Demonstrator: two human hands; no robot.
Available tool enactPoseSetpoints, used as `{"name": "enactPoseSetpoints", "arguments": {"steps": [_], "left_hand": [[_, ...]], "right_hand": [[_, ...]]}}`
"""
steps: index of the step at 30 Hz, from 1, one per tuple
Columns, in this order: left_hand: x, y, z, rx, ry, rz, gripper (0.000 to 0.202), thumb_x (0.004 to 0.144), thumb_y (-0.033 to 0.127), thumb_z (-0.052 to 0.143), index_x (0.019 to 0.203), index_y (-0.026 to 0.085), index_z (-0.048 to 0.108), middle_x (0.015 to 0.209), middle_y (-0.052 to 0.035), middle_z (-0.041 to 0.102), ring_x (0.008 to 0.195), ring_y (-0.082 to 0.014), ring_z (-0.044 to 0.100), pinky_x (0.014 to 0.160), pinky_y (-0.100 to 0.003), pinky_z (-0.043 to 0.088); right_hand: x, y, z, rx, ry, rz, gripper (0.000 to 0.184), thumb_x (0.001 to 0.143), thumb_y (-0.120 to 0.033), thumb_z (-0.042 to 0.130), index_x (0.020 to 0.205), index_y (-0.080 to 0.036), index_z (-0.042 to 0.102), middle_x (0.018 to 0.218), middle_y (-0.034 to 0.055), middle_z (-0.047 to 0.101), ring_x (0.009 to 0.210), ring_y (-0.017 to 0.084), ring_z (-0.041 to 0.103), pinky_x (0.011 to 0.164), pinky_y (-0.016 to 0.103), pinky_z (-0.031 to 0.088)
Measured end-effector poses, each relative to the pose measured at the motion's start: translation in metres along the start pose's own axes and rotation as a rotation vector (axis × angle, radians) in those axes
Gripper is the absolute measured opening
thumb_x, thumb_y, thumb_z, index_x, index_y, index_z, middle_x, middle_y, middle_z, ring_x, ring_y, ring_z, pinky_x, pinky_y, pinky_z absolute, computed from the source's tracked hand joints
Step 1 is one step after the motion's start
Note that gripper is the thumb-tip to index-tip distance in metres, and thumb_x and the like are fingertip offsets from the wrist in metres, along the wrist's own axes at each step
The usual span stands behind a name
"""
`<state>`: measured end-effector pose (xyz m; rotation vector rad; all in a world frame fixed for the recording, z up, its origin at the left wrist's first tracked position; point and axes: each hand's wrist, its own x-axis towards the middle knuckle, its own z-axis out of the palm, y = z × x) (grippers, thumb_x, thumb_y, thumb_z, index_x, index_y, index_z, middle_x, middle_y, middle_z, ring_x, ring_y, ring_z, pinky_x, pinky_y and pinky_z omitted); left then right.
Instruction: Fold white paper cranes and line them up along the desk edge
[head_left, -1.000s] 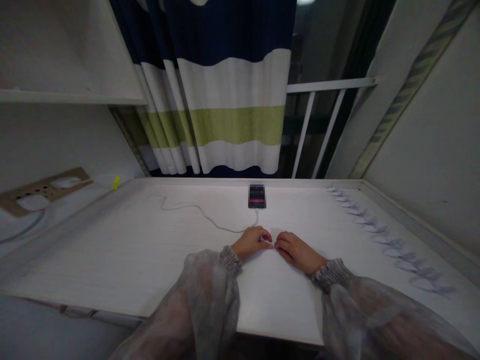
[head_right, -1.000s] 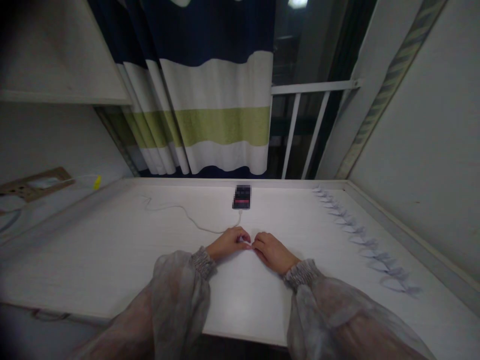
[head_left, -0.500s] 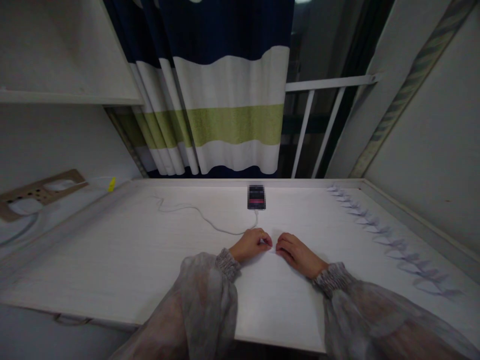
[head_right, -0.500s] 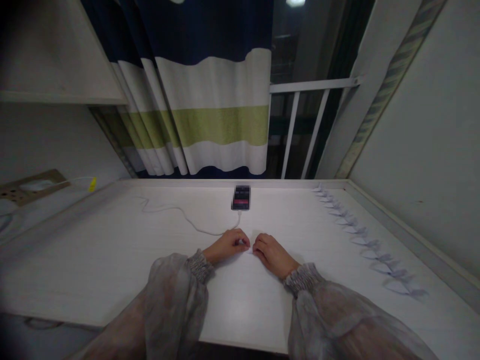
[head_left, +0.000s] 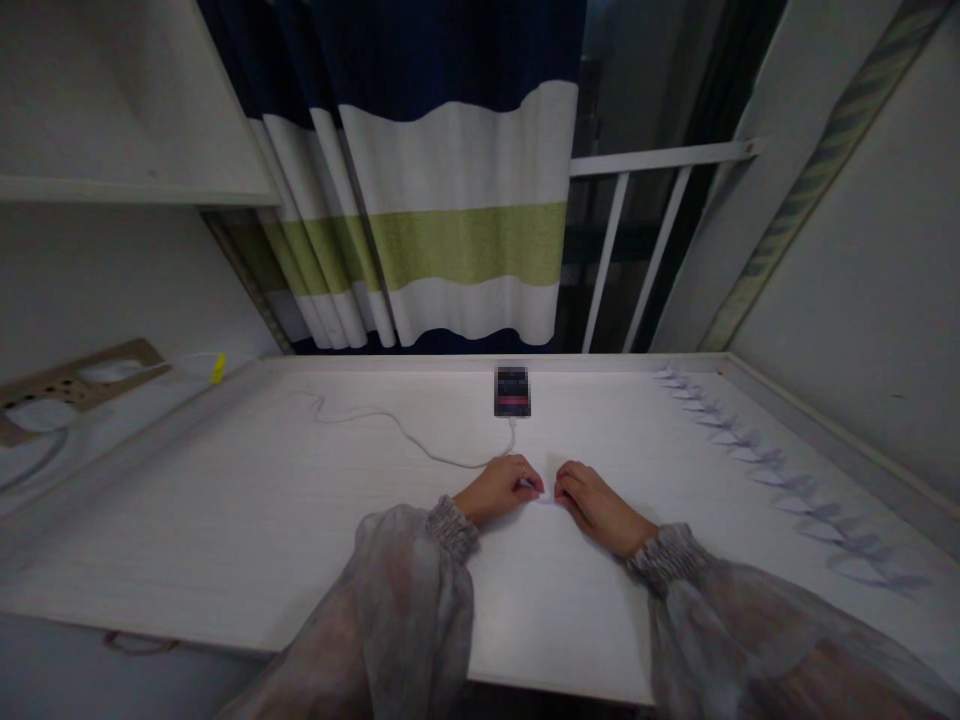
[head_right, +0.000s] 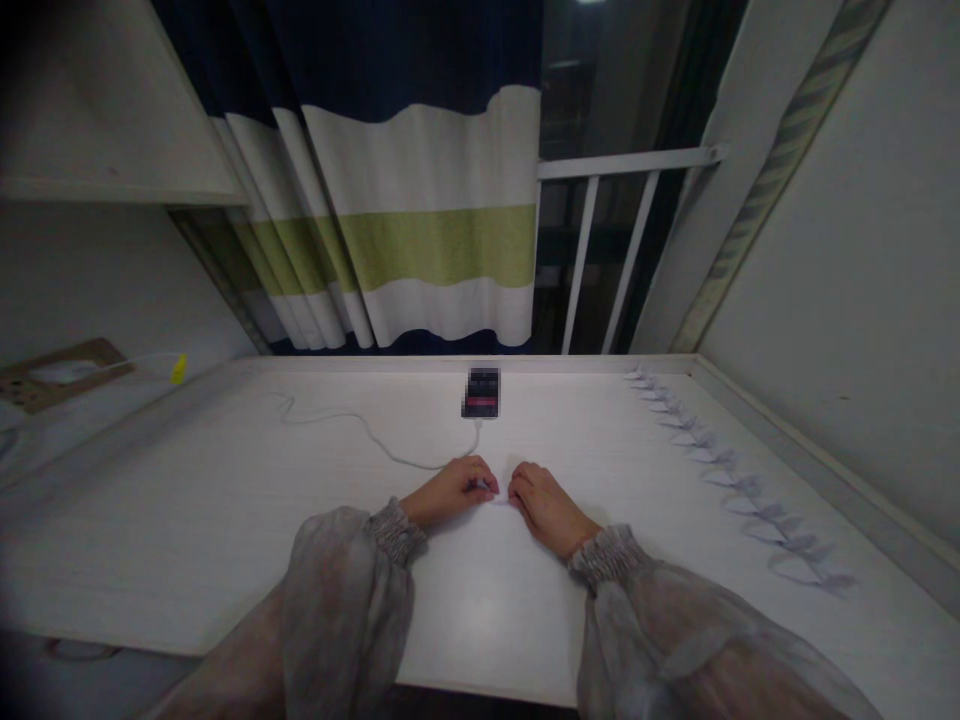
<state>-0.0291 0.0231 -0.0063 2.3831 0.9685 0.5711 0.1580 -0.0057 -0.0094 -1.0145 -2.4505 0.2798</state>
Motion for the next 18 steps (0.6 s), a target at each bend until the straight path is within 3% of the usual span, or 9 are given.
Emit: {"name": "enactPoseSetpoints", "arguments": {"steps": [9,18], "left_hand": [[-0.0003,0.0000,0.0017,-0.017,0.014,-0.021,0.014,0.069,0.018,0.053,0.077,0.016,0.064,0.080,-0.0029,0.058,0.073,-0.0112,0.051,0.070,-0.022,0.039],[-0.0004,0.0044,0.0023,-0.031,0.050,-0.109,0.016,0.066,0.031,0.059,0.071,0.016,0.065,0.076,-0.0018,0.056,0.065,-0.0099,0.048,0.064,-0.022,0.039]], "right_hand": [[0.0024,0.0050,0.0044,-0.009,0.015,0.075,0.011,0.078,-0.012,0.042,0.072,-0.014,0.051,0.084,0.0082,0.050,0.079,0.018,0.045,0.072,0.034,0.040],[0.0087,0.0067,0.0018,0.016,-0.040,0.124,0.011,0.075,-0.012,0.045,0.068,-0.015,0.051,0.081,0.0071,0.052,0.079,0.018,0.046,0.073,0.034,0.041]]}}
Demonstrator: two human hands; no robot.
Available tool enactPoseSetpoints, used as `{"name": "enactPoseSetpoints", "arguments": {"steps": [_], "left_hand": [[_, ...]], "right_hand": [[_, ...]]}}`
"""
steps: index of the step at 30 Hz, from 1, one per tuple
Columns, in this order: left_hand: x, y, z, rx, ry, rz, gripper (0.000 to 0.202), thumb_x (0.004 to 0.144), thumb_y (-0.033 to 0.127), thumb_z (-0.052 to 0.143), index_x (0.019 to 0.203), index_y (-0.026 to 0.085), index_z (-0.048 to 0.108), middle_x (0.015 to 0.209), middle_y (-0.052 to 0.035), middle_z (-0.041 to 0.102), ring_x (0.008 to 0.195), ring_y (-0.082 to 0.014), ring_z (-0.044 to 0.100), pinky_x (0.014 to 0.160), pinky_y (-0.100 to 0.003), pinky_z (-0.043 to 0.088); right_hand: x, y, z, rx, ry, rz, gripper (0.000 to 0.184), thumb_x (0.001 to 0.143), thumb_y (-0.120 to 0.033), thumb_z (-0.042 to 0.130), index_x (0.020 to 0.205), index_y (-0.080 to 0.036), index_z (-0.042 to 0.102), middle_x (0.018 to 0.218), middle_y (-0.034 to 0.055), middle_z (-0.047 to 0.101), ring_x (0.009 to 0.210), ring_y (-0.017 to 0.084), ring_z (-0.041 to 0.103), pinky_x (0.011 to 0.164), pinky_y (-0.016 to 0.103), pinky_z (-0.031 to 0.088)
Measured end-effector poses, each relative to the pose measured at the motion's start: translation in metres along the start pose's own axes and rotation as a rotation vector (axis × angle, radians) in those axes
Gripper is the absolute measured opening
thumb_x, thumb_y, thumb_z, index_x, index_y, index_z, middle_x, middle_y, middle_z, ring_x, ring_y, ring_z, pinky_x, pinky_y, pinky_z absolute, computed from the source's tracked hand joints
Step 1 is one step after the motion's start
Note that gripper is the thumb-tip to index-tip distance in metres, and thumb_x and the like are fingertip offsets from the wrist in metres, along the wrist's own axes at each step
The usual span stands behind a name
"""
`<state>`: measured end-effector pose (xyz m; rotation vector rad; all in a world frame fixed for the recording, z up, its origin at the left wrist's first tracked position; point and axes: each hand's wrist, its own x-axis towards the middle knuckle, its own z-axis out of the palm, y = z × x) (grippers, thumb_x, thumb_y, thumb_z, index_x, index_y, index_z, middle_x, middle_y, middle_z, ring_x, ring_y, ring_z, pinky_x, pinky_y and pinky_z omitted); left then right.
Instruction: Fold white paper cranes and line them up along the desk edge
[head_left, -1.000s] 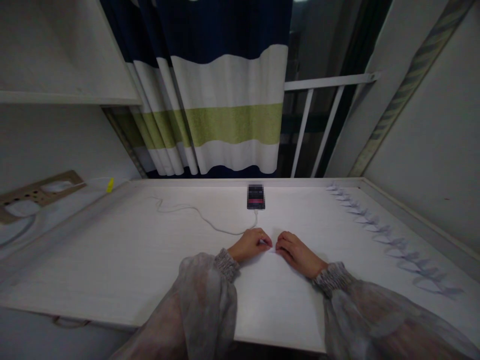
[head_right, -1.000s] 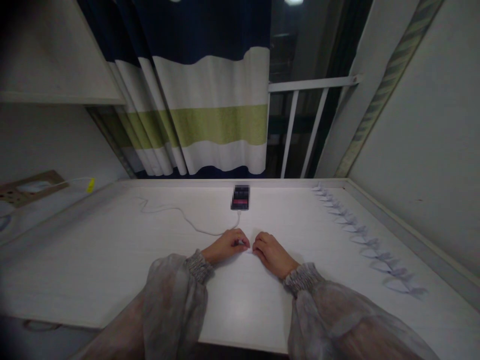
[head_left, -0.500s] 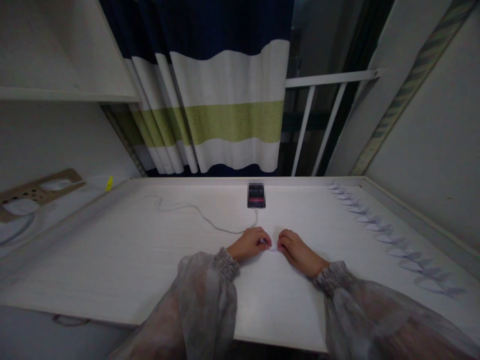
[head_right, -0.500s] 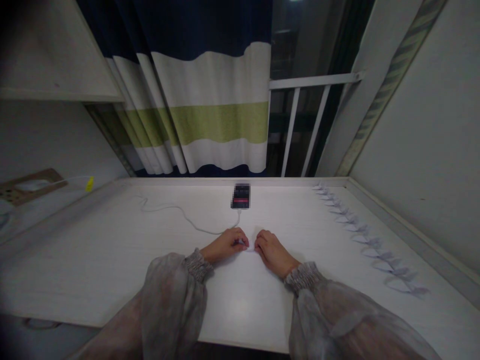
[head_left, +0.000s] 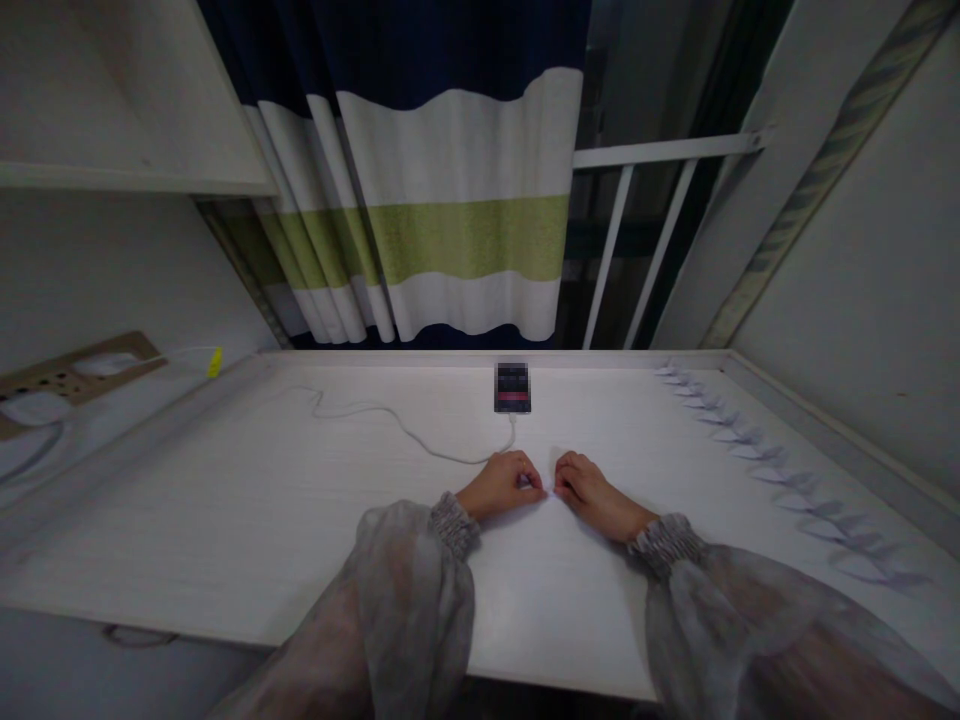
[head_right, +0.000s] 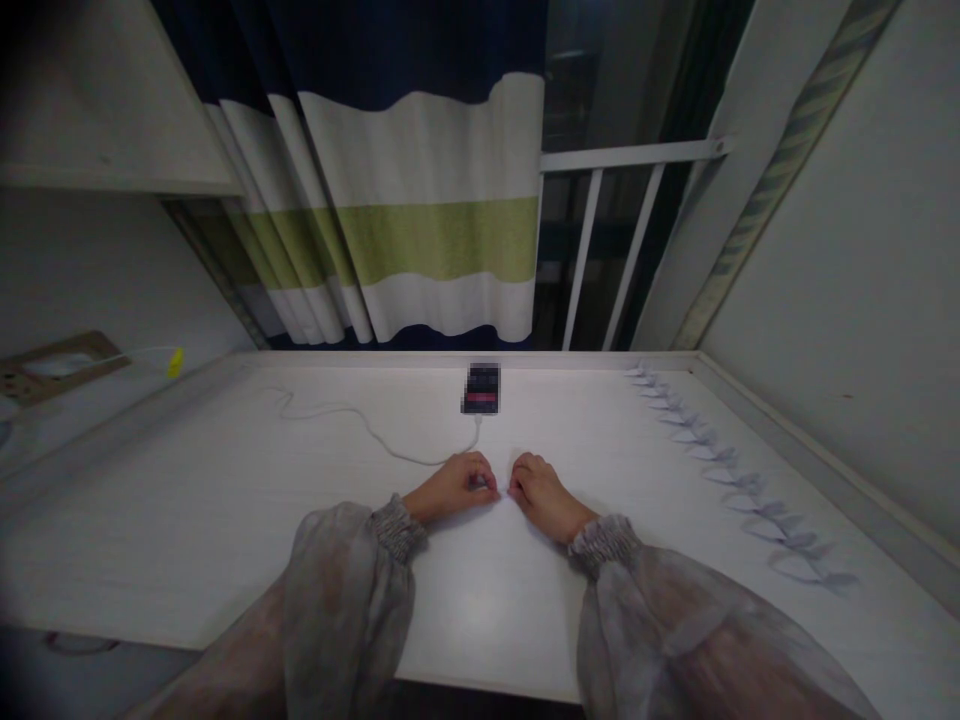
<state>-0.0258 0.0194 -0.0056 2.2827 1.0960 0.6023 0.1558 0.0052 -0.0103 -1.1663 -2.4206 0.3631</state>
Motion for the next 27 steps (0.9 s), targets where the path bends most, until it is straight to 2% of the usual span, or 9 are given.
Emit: {"name": "enactPoseSetpoints", "arguments": {"steps": [9,20,27], "left_hand": [[0.002,0.006,0.002,0.008,-0.013,-0.040,0.010,0.067,0.022,0.057,0.066,0.016,0.064,0.074,-0.0017,0.058,0.067,-0.0105,0.051,0.065,-0.021,0.040],[0.003,0.014,0.004,0.073,-0.005,-0.084,0.011,0.066,0.016,0.053,0.065,0.015,0.064,0.075,-0.0030,0.058,0.069,-0.0122,0.052,0.069,-0.024,0.041],[0.005,0.015,0.007,0.116,-0.019,-0.150,0.009,0.066,0.016,0.053,0.067,0.016,0.062,0.078,-0.0027,0.058,0.074,-0.0132,0.053,0.073,-0.026,0.040]], "right_hand": [[-0.001,0.004,-0.010,0.187,-0.043,-0.042,0.007,0.074,-0.013,0.050,0.069,-0.017,0.051,0.082,0.0044,0.050,0.081,0.016,0.047,0.076,0.033,0.041],[0.004,0.002,-0.003,0.071,-0.024,0.058,0.011,0.068,-0.007,0.051,0.062,-0.015,0.052,0.075,0.0051,0.052,0.075,0.017,0.048,0.072,0.032,0.042],[0.011,0.008,0.002,0.112,-0.065,0.155,0.012,0.064,-0.008,0.054,0.054,-0.016,0.052,0.073,0.0043,0.053,0.075,0.016,0.049,0.073,0.031,0.041]]}}
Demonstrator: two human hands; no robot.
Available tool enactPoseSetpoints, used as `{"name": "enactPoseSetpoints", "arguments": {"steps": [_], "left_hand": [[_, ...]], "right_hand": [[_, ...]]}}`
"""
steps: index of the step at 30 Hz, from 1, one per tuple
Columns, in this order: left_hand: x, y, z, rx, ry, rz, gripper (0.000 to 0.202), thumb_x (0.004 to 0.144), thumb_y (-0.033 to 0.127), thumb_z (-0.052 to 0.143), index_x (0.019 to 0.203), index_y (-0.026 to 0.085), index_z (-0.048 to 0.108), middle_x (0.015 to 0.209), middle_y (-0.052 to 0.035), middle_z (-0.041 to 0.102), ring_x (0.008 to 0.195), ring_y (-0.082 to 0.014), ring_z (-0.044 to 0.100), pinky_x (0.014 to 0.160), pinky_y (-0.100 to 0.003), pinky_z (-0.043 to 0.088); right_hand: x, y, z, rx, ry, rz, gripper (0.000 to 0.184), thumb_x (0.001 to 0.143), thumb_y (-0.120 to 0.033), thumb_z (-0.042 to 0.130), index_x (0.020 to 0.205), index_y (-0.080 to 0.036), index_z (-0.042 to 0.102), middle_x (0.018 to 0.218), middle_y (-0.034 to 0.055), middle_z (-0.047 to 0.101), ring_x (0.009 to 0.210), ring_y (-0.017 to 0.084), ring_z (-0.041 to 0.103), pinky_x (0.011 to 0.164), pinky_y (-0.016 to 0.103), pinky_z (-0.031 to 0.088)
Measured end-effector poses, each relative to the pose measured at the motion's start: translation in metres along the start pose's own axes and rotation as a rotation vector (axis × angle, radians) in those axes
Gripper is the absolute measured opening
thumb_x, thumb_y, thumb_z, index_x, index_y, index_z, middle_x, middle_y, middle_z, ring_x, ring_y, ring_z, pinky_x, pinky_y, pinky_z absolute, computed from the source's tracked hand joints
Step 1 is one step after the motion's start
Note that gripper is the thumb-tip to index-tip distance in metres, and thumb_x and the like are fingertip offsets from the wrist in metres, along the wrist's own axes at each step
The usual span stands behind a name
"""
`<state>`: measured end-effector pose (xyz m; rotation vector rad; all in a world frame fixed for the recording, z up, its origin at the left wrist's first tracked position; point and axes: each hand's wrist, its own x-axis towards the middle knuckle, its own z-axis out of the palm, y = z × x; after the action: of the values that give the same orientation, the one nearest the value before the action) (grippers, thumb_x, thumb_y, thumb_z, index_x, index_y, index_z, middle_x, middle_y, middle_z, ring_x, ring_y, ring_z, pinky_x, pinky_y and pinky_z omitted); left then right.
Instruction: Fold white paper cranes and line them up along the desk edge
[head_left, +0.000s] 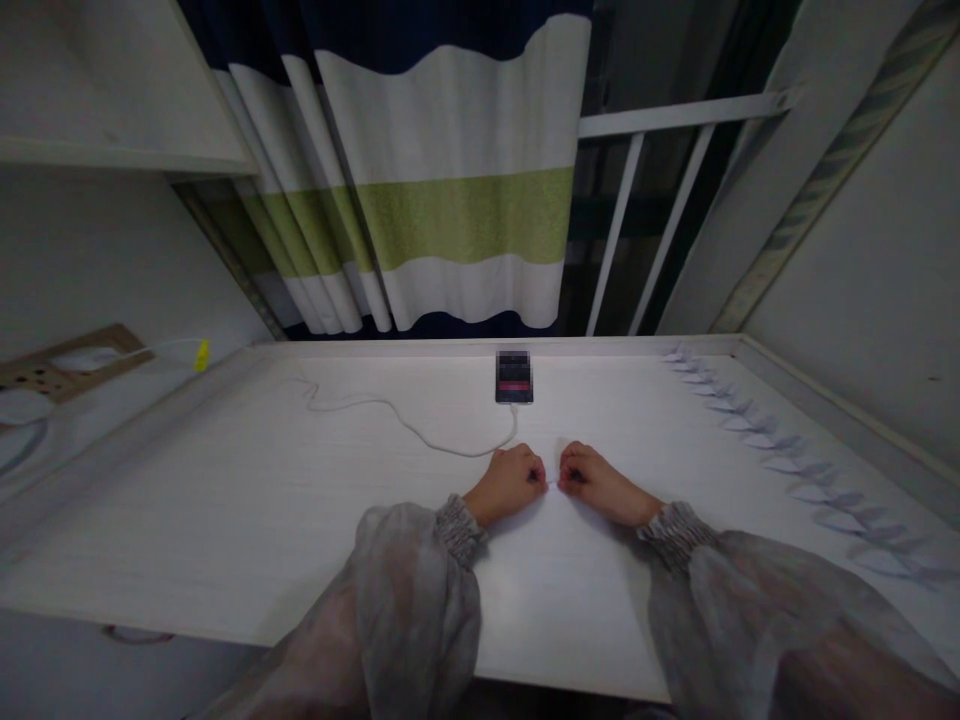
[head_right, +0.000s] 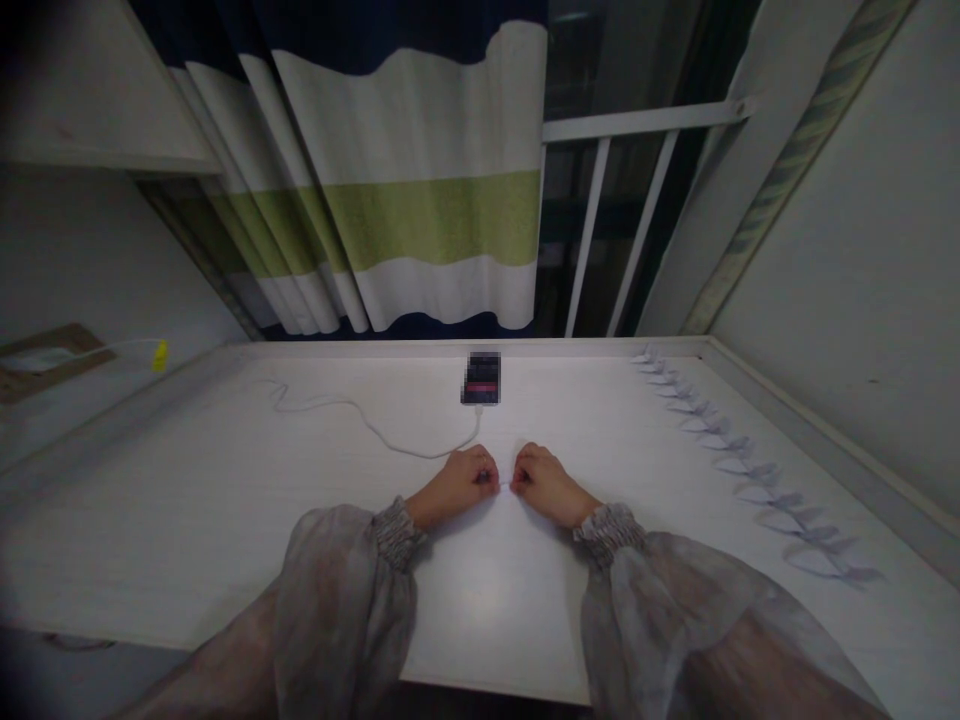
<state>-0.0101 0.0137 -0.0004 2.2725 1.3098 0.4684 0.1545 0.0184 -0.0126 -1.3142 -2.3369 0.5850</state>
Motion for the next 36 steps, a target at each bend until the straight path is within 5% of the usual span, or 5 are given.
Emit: {"name": "enactPoseSetpoints", "arguments": {"steps": [21,28,36], "left_hand": [[0.000,0.005,0.000,0.047,-0.004,-0.046,0.008,0.068,0.018,0.052,0.065,0.014,0.059,0.081,-0.0029,0.055,0.080,-0.0140,0.051,0.076,-0.029,0.036],[0.001,0.001,0.001,0.011,0.000,-0.048,0.005,0.065,0.019,0.055,0.062,0.015,0.053,0.074,0.0002,0.051,0.074,-0.0124,0.049,0.074,-0.028,0.036],[0.001,-0.003,0.001,-0.084,0.014,-0.041,0.022,0.061,0.019,0.060,0.081,0.019,0.050,0.076,0.0028,0.051,0.069,-0.0113,0.047,0.069,-0.025,0.036]], "right_hand": [[0.004,-0.011,-0.003,0.020,-0.049,0.165,0.016,0.061,-0.006,0.051,0.050,-0.016,0.045,0.073,0.0058,0.051,0.075,0.016,0.048,0.072,0.028,0.037],[-0.001,-0.008,-0.004,0.049,-0.023,0.097,0.012,0.061,-0.008,0.053,0.057,-0.017,0.046,0.073,0.0035,0.048,0.074,0.016,0.045,0.070,0.028,0.037],[0.001,-0.008,-0.004,0.151,0.011,0.208,0.018,0.055,-0.006,0.056,0.059,-0.018,0.043,0.072,0.0003,0.043,0.070,0.014,0.042,0.068,0.027,0.036]]}}
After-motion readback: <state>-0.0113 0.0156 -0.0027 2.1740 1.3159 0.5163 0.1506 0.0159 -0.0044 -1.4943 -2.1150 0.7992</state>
